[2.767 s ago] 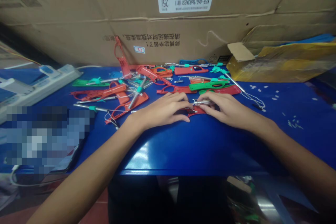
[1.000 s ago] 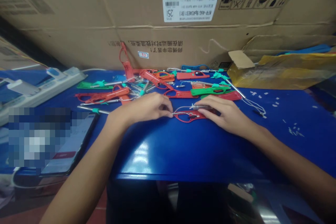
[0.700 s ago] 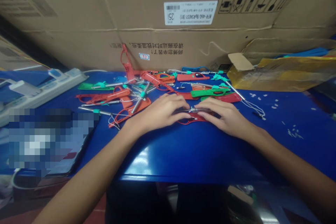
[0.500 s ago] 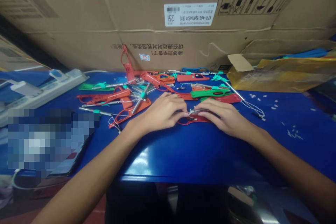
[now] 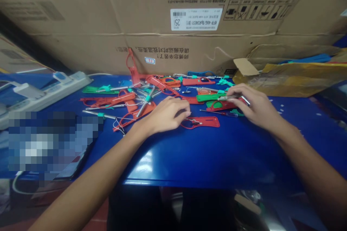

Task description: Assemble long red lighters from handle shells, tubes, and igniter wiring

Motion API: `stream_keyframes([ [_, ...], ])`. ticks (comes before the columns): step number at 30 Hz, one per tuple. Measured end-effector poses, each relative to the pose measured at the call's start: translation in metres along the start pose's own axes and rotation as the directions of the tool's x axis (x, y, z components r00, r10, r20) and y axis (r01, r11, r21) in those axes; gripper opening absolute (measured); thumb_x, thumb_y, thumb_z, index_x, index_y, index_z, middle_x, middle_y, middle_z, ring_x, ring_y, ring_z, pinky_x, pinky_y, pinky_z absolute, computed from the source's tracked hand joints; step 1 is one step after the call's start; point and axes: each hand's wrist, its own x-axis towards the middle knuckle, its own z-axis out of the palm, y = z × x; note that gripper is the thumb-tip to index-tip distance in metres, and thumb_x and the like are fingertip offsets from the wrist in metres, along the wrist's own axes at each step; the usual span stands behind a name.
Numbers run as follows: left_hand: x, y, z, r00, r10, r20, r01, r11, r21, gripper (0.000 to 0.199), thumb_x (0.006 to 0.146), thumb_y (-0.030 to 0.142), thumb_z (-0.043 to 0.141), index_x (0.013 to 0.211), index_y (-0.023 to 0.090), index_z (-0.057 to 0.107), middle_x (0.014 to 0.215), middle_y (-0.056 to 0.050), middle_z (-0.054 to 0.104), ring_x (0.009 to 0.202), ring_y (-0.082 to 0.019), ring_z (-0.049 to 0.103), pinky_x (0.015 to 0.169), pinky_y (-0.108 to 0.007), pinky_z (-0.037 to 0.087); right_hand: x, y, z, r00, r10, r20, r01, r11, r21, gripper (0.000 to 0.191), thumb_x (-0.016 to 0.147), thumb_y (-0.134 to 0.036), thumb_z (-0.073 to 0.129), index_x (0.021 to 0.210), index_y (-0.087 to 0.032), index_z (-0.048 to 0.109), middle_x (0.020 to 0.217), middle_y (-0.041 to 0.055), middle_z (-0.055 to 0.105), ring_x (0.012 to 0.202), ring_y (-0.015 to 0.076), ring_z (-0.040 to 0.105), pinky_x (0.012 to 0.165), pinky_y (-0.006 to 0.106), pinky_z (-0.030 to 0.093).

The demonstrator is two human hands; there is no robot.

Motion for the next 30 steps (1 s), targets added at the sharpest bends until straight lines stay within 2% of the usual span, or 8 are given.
stream_keyframes([
  [5,0.0,-0.002,0.001,0.999,-0.019,0.026,0.018,0.998,0.058,0.023,0.105,0.035,0.05,0.098,0.019,0.065,0.102,-0.003,0.071,0.093,-0.019,0.065,0.086,-0.035,0.041,-0.002,0.012,-0.01,0.985,0.006,0.171,-0.009,1.0,0.016,0.019,0.101,-0.036,0.055,0.109,-0.026,0.07,0.109,0.0054,0.073,0.101,0.024,0.068,0.089,0.04,0.053],
  [9,0.002,-0.007,0.001,1.0,-0.031,0.004,0.03,0.991,0.129,0.03,0.106,0.041,0.049,0.108,0.018,0.068,0.108,-0.005,0.071,0.101,-0.021,0.065,0.091,-0.036,0.045,-0.004,0.025,-0.013,0.988,0.048,0.145,-0.036,0.996,-0.08,0.028,0.1,-0.044,0.053,0.105,-0.026,0.075,0.121,0.0106,0.066,0.111,0.0289,0.065,0.095,0.047,0.052],
  [12,0.002,-0.016,0.0,0.994,-0.051,-0.099,0.071,0.975,0.209,0.033,0.107,0.041,0.047,0.112,0.016,0.067,0.112,-0.008,0.07,0.108,-0.024,0.064,0.096,-0.038,0.048,-0.006,0.04,-0.022,0.99,0.114,0.078,-0.098,0.978,-0.184,0.042,0.098,-0.055,0.05,0.1,-0.022,0.075,0.123,0.016,0.063,0.114,0.0333,0.063,0.098,0.053,0.049],
  [15,0.001,-0.026,-0.003,0.956,-0.142,-0.255,0.214,0.936,0.279,0.027,0.106,0.035,0.05,0.115,0.016,0.066,0.118,-0.009,0.068,0.112,-0.026,0.062,0.099,-0.042,0.049,-0.01,0.05,-0.037,0.969,0.232,0.086,-0.211,0.956,-0.206,0.051,0.094,-0.064,0.05,0.098,-0.02,0.075,0.109,0.0164,0.069,0.101,0.0321,0.066,0.09,0.05,0.051],
  [20,-0.002,-0.038,-0.01,0.868,-0.282,-0.409,0.437,0.824,0.36,0.027,0.102,0.029,0.055,0.121,0.013,0.064,0.125,-0.014,0.065,0.118,-0.032,0.057,0.101,-0.048,0.049,-0.022,0.054,-0.067,0.807,0.461,0.369,-0.465,0.881,-0.084,0.05,0.084,-0.072,0.061,0.097,-0.027,0.075,0.094,0.0088,0.075,0.083,0.0279,0.067,0.073,0.041,0.053],
  [25,-0.001,-0.039,-0.008,0.863,-0.328,-0.385,0.468,0.806,0.363,0.025,0.101,0.025,0.053,0.121,0.014,0.064,0.123,-0.013,0.066,0.117,-0.032,0.056,0.1,-0.047,0.049,-0.028,0.049,-0.073,0.634,0.434,0.64,-0.518,0.853,-0.065,0.042,0.082,-0.068,0.066,0.097,-0.03,0.078,0.097,0.0052,0.076,0.086,0.0275,0.07,0.075,0.039,0.055],
  [27,0.0,-0.039,-0.007,0.858,-0.345,-0.381,0.482,0.799,0.361,0.025,0.101,0.023,0.052,0.12,0.014,0.065,0.122,-0.013,0.067,0.116,-0.032,0.056,0.1,-0.046,0.048,-0.027,0.048,-0.071,0.604,0.433,0.669,-0.52,0.85,-0.081,0.043,0.083,-0.066,0.065,0.099,-0.029,0.079,0.102,0.0066,0.076,0.091,0.028,0.07,0.081,0.04,0.054],
  [30,-0.001,-0.042,-0.009,0.83,-0.361,-0.426,0.517,0.784,0.343,0.026,0.101,0.022,0.05,0.121,0.012,0.065,0.123,-0.014,0.066,0.113,-0.032,0.056,0.098,-0.046,0.048,-0.024,0.048,-0.071,0.629,0.469,0.62,-0.51,0.851,-0.125,0.047,0.083,-0.067,0.063,0.101,-0.026,0.079,0.105,0.0089,0.076,0.092,0.0285,0.07,0.084,0.041,0.054],
])
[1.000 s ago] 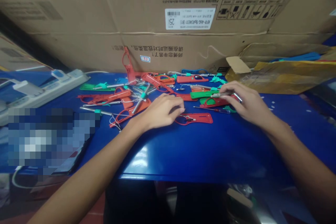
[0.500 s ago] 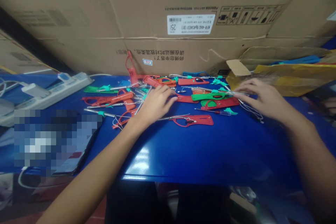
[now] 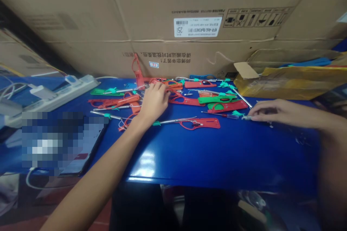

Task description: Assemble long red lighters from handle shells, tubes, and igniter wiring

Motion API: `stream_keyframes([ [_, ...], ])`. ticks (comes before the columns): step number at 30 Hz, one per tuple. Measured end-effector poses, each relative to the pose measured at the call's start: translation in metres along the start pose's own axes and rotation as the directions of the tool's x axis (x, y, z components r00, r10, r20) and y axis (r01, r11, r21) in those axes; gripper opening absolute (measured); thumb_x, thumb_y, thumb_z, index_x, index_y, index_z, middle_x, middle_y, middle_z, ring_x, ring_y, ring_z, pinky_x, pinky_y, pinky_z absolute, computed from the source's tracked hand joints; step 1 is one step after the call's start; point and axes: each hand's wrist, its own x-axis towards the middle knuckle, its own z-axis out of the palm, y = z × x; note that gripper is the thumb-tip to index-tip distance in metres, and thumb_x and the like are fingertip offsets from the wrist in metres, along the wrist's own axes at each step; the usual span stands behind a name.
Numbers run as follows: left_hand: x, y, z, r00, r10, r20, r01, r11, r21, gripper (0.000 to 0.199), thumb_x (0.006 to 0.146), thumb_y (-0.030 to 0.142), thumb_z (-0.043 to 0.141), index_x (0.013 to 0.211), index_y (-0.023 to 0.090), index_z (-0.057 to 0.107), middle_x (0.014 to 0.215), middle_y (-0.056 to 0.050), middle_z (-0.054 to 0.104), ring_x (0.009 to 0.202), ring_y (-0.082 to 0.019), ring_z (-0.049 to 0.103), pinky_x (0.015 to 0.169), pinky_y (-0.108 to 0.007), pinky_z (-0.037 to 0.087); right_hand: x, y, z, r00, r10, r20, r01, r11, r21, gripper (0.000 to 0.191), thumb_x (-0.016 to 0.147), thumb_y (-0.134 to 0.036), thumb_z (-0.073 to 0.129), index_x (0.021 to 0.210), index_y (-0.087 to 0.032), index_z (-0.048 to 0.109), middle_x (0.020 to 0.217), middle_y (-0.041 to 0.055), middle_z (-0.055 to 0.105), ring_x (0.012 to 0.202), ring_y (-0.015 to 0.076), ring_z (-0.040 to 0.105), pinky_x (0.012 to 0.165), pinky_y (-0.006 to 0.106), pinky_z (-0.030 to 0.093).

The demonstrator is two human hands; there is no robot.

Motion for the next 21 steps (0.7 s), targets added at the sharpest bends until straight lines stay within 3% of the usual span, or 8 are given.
stream_keyframes([
  [3,0.002,-0.005,-0.002,0.997,-0.035,-0.062,0.032,0.999,-0.043,0.025,0.102,0.023,0.05,0.119,0.012,0.065,0.119,-0.013,0.067,0.108,-0.031,0.057,0.098,-0.046,0.048,0.002,-0.001,-0.002,0.974,-0.007,-0.225,-0.005,0.999,-0.049,0.045,0.084,-0.065,0.06,0.096,-0.026,0.079,0.103,0.0105,0.078,0.091,0.0326,0.07,0.084,0.045,0.053],
  [7,0.003,-0.008,-0.003,0.992,-0.022,-0.127,0.008,0.994,-0.11,0.021,0.101,0.024,0.05,0.112,0.015,0.065,0.112,-0.012,0.068,0.105,-0.029,0.058,0.097,-0.045,0.05,0.014,-0.014,0.009,0.812,-0.151,-0.564,0.08,0.986,-0.149,0.039,0.091,-0.055,0.053,0.097,-0.024,0.077,0.1,0.0122,0.079,0.091,0.0336,0.071,0.084,0.046,0.053],
  [9,0.002,-0.007,-0.002,0.99,0.007,-0.144,-0.024,0.992,-0.121,0.021,0.102,0.024,0.048,0.11,0.014,0.065,0.11,-0.013,0.068,0.104,-0.029,0.058,0.095,-0.046,0.05,0.027,-0.026,0.022,0.735,-0.258,-0.628,0.154,0.964,-0.216,0.036,0.094,-0.049,0.052,0.099,-0.022,0.076,0.102,0.0122,0.078,0.091,0.0315,0.071,0.084,0.046,0.053],
  [11,0.001,-0.005,0.0,0.985,0.044,-0.168,-0.064,0.991,-0.115,0.021,0.102,0.024,0.048,0.107,0.015,0.065,0.108,-0.013,0.068,0.102,-0.029,0.058,0.094,-0.046,0.051,0.042,-0.037,0.034,0.693,-0.335,-0.638,0.207,0.941,-0.269,0.034,0.097,-0.043,0.049,0.103,-0.021,0.074,0.107,0.0124,0.076,0.096,0.0299,0.07,0.086,0.046,0.054],
  [14,0.0,-0.001,0.002,0.977,0.091,-0.194,-0.112,0.989,-0.1,0.019,0.101,0.024,0.048,0.104,0.017,0.065,0.105,-0.012,0.067,0.1,-0.028,0.058,0.091,-0.045,0.051,0.066,-0.048,0.043,0.705,-0.39,-0.593,0.242,0.918,-0.315,0.033,0.098,-0.038,0.048,0.11,-0.021,0.074,0.113,0.0117,0.073,0.102,0.0283,0.069,0.09,0.046,0.054],
  [16,-0.001,0.001,0.001,0.977,0.099,-0.19,-0.12,0.987,-0.105,0.018,0.101,0.023,0.048,0.104,0.016,0.064,0.105,-0.012,0.067,0.099,-0.028,0.058,0.09,-0.044,0.051,0.081,-0.051,0.038,0.73,-0.373,-0.572,0.194,0.917,-0.349,0.035,0.097,-0.033,0.047,0.116,-0.02,0.073,0.117,0.0132,0.071,0.105,0.029,0.068,0.091,0.046,0.054],
  [19,-0.001,0.005,-0.002,0.977,0.098,-0.188,-0.121,0.986,-0.115,0.018,0.101,0.023,0.048,0.104,0.016,0.065,0.106,-0.012,0.067,0.101,-0.028,0.057,0.091,-0.044,0.051,0.1,-0.054,0.022,0.797,-0.213,-0.565,-0.071,0.896,-0.438,0.039,0.095,-0.027,0.05,0.125,-0.015,0.07,0.122,0.0188,0.069,0.108,0.0338,0.066,0.09,0.047,0.053],
  [21,-0.002,0.007,-0.005,0.978,0.114,-0.173,-0.134,0.985,-0.109,0.019,0.101,0.023,0.047,0.104,0.016,0.065,0.105,-0.012,0.067,0.102,-0.028,0.057,0.092,-0.044,0.05,0.112,-0.058,0.012,0.838,-0.106,-0.535,-0.199,0.853,-0.482,0.036,0.091,-0.023,0.055,0.122,-0.014,0.072,0.116,0.0209,0.071,0.107,0.0368,0.067,0.088,0.048,0.051],
])
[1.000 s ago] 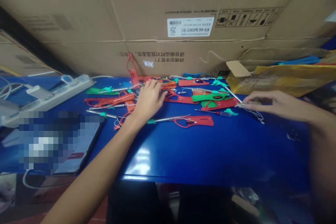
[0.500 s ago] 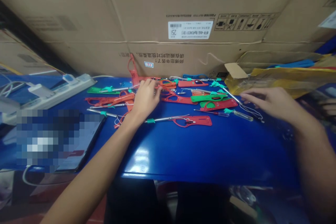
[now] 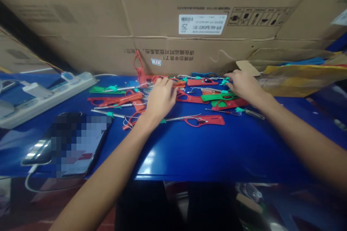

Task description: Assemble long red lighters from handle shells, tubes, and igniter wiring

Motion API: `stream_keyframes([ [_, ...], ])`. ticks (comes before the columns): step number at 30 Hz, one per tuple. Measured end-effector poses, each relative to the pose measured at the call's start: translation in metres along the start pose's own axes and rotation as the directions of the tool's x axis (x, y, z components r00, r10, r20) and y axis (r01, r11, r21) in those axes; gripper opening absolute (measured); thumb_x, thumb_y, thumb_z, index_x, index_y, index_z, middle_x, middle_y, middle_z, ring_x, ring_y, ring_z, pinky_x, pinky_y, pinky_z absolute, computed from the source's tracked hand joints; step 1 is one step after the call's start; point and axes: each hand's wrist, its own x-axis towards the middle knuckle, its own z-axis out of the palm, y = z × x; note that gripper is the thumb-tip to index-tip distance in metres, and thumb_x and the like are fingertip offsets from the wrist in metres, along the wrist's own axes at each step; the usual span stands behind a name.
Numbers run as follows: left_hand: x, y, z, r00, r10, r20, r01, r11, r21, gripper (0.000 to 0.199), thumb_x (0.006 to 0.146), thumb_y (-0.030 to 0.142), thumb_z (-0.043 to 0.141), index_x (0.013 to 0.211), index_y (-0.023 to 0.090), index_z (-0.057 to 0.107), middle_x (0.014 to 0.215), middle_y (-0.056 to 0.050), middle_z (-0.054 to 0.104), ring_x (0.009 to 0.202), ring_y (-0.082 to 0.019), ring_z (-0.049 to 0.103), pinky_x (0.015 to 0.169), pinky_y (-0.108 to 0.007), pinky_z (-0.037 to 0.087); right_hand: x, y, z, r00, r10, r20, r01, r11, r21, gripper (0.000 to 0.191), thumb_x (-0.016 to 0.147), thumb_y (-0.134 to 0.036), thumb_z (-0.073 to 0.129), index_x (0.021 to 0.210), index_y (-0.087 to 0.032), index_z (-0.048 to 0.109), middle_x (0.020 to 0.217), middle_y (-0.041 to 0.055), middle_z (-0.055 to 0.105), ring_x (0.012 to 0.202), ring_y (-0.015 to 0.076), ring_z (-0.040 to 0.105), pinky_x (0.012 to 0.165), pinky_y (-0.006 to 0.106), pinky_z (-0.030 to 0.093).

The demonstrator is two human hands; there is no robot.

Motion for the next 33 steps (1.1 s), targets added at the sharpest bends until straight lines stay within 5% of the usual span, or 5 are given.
stream_keyframes([
  [7,-0.002,0.008,-0.002,0.998,-0.004,0.06,0.003,1.0,0.005,0.023,0.103,0.026,0.048,0.112,0.014,0.065,0.116,-0.013,0.069,0.107,-0.03,0.057,0.091,-0.044,0.044,0.014,-0.02,-0.004,0.997,0.047,0.061,-0.044,0.998,-0.046,0.022,0.087,-0.016,0.055,0.096,-0.009,0.074,0.096,0.0256,0.074,0.099,0.0418,0.069,0.08,0.05,0.052],
  [10,-0.003,0.013,-0.005,0.999,-0.009,0.038,0.011,0.998,-0.056,0.026,0.105,0.028,0.047,0.122,0.015,0.062,0.118,-0.011,0.071,0.109,-0.029,0.059,0.093,-0.045,0.043,-0.007,-0.028,-0.01,0.992,0.051,-0.114,-0.017,0.96,0.279,0.025,0.093,-0.03,0.055,0.109,-0.016,0.068,0.103,0.0191,0.074,0.097,0.0343,0.07,0.081,0.046,0.053],
  [15,-0.01,0.041,-0.008,0.958,0.281,0.053,-0.264,0.941,-0.213,0.036,0.108,0.043,0.045,0.132,0.018,0.056,0.131,-0.009,0.067,0.12,-0.026,0.059,0.104,-0.043,0.039,-0.057,-0.052,-0.017,0.994,0.11,-0.014,-0.038,0.455,0.89,0.029,0.087,-0.049,0.069,0.096,-0.025,0.057,0.073,0.0027,0.071,0.05,0.0174,0.06,0.05,0.034,0.051],
  [19,-0.017,0.061,-0.008,0.954,0.3,0.013,-0.283,0.911,-0.301,0.044,0.104,0.051,0.047,0.133,0.018,0.055,0.138,-0.011,0.063,0.129,-0.023,0.057,0.103,-0.038,0.04,-0.083,-0.077,-0.018,0.997,0.07,0.018,-0.035,0.245,0.969,0.03,0.084,-0.05,0.075,0.089,-0.024,0.062,0.065,-0.0015,0.068,0.046,0.0134,0.055,0.045,0.029,0.045],
  [33,-0.013,0.049,-0.018,0.95,0.313,-0.009,-0.304,0.916,-0.263,0.019,0.106,0.03,0.051,0.112,0.021,0.067,0.106,-0.003,0.075,0.097,-0.019,0.062,0.089,-0.035,0.04,-0.099,-0.098,-0.023,0.993,-0.081,-0.086,0.114,0.471,0.875,0.023,0.091,-0.046,0.068,0.107,-0.03,0.07,0.082,0.0,0.07,0.063,0.0182,0.06,0.057,0.034,0.052],
])
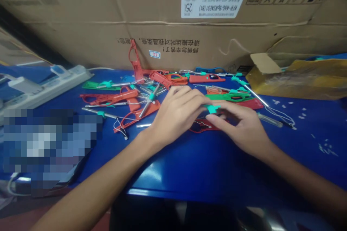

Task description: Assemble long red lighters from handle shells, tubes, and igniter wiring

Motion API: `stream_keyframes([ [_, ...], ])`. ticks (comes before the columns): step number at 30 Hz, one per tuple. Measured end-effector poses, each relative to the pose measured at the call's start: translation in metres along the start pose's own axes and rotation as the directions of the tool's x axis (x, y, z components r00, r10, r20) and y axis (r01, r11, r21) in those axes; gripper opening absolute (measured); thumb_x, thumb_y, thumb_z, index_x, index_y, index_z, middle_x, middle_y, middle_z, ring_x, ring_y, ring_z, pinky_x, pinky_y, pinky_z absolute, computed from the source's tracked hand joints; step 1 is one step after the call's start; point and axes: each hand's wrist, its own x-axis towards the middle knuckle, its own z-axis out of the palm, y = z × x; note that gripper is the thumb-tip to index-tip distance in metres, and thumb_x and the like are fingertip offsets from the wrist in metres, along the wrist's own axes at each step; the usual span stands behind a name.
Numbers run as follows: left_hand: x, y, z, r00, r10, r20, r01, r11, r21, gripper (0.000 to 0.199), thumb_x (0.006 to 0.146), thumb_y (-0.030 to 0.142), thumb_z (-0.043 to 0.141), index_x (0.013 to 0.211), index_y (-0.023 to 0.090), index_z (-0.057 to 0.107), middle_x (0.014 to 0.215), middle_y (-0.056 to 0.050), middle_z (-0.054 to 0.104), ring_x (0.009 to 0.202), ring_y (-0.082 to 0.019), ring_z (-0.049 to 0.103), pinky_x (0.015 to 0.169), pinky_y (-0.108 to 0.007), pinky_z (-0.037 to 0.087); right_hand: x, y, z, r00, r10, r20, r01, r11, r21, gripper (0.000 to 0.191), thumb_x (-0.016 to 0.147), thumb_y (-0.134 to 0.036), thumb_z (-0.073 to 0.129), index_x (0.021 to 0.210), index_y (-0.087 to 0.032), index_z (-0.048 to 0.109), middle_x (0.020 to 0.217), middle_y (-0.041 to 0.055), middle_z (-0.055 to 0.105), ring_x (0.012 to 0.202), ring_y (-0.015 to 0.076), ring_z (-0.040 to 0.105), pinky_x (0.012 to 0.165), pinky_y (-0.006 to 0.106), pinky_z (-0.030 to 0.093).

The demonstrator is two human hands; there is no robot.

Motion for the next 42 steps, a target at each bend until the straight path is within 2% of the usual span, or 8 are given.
stream_keyframes([
  [5,0.003,-0.018,-0.008,0.993,0.028,0.115,-0.027,1.0,-0.009,0.01,0.099,0.03,0.065,0.102,0.023,0.072,0.094,0.0,0.076,0.091,-0.02,0.061,0.088,-0.037,0.039,0.009,0.014,-0.027,0.944,-0.192,0.269,0.247,0.95,-0.19,0.037,0.089,-0.05,0.072,0.117,-0.025,0.067,0.099,0.0043,0.067,0.072,0.0176,0.057,0.066,0.032,0.048],
  [7,0.002,-0.025,-0.01,0.972,0.076,0.221,-0.068,0.997,-0.043,0.008,0.096,0.031,0.069,0.097,0.024,0.074,0.09,0.0,0.076,0.09,-0.02,0.061,0.088,-0.036,0.04,0.011,0.02,-0.034,0.899,-0.197,0.391,0.297,0.93,-0.215,0.038,0.09,-0.05,0.072,0.117,-0.025,0.067,0.109,0.0054,0.067,0.084,0.0191,0.061,0.074,0.032,0.049],
  [10,0.001,-0.031,-0.01,0.917,0.126,0.379,-0.094,0.99,-0.101,0.007,0.096,0.026,0.069,0.094,0.024,0.075,0.092,0.0,0.076,0.091,-0.019,0.062,0.088,-0.035,0.041,0.011,0.025,-0.037,0.865,-0.154,0.478,0.304,0.918,-0.254,0.036,0.088,-0.051,0.074,0.11,-0.024,0.068,0.106,0.0038,0.068,0.09,0.0196,0.063,0.076,0.031,0.047],
  [15,-0.002,-0.033,-0.01,0.868,0.16,0.47,-0.093,0.982,-0.162,0.011,0.098,0.021,0.066,0.095,0.024,0.076,0.095,0.0,0.076,0.091,-0.017,0.064,0.086,-0.033,0.044,0.008,0.025,-0.028,0.846,-0.144,0.513,0.316,0.911,-0.264,0.03,0.094,-0.049,0.066,0.109,-0.022,0.066,0.103,0.0045,0.069,0.088,0.0197,0.064,0.073,0.03,0.045],
  [21,-0.002,-0.031,-0.006,0.881,0.117,0.458,-0.085,0.992,-0.09,0.01,0.099,0.025,0.065,0.097,0.022,0.075,0.097,-0.002,0.074,0.091,-0.019,0.063,0.085,-0.034,0.044,0.008,0.028,-0.027,0.847,-0.136,0.514,0.306,0.916,-0.261,0.032,0.095,-0.049,0.066,0.11,-0.021,0.067,0.102,0.0047,0.07,0.087,0.0196,0.062,0.073,0.03,0.044],
  [27,-0.001,-0.028,-0.005,0.861,0.097,0.498,-0.037,0.991,-0.129,0.006,0.096,0.021,0.068,0.096,0.02,0.074,0.096,-0.002,0.073,0.092,-0.018,0.064,0.089,-0.034,0.043,0.009,0.03,-0.023,0.868,-0.111,0.484,0.265,0.928,-0.262,0.025,0.097,-0.044,0.064,0.103,-0.02,0.069,0.092,0.0019,0.068,0.08,0.0164,0.059,0.069,0.029,0.041],
  [35,-0.002,-0.029,-0.003,0.886,0.041,0.462,-0.031,0.999,-0.027,0.005,0.095,0.025,0.07,0.095,0.021,0.073,0.093,0.0,0.073,0.09,-0.019,0.063,0.086,-0.034,0.04,0.01,0.029,-0.021,0.859,-0.13,0.494,0.32,0.891,-0.321,0.019,0.098,-0.037,0.065,0.096,-0.018,0.066,0.095,0.0036,0.069,0.084,0.0182,0.061,0.071,0.03,0.04],
  [42,0.004,-0.038,-0.015,0.907,0.022,0.422,0.006,0.998,-0.065,0.007,0.094,0.025,0.072,0.094,0.018,0.072,0.088,-0.002,0.073,0.08,-0.017,0.063,0.077,-0.031,0.041,0.008,0.023,-0.021,0.839,-0.154,0.522,0.373,0.861,-0.346,0.022,0.102,-0.037,0.057,0.114,-0.019,0.065,0.105,0.0043,0.068,0.091,0.0191,0.063,0.074,0.03,0.044],
])
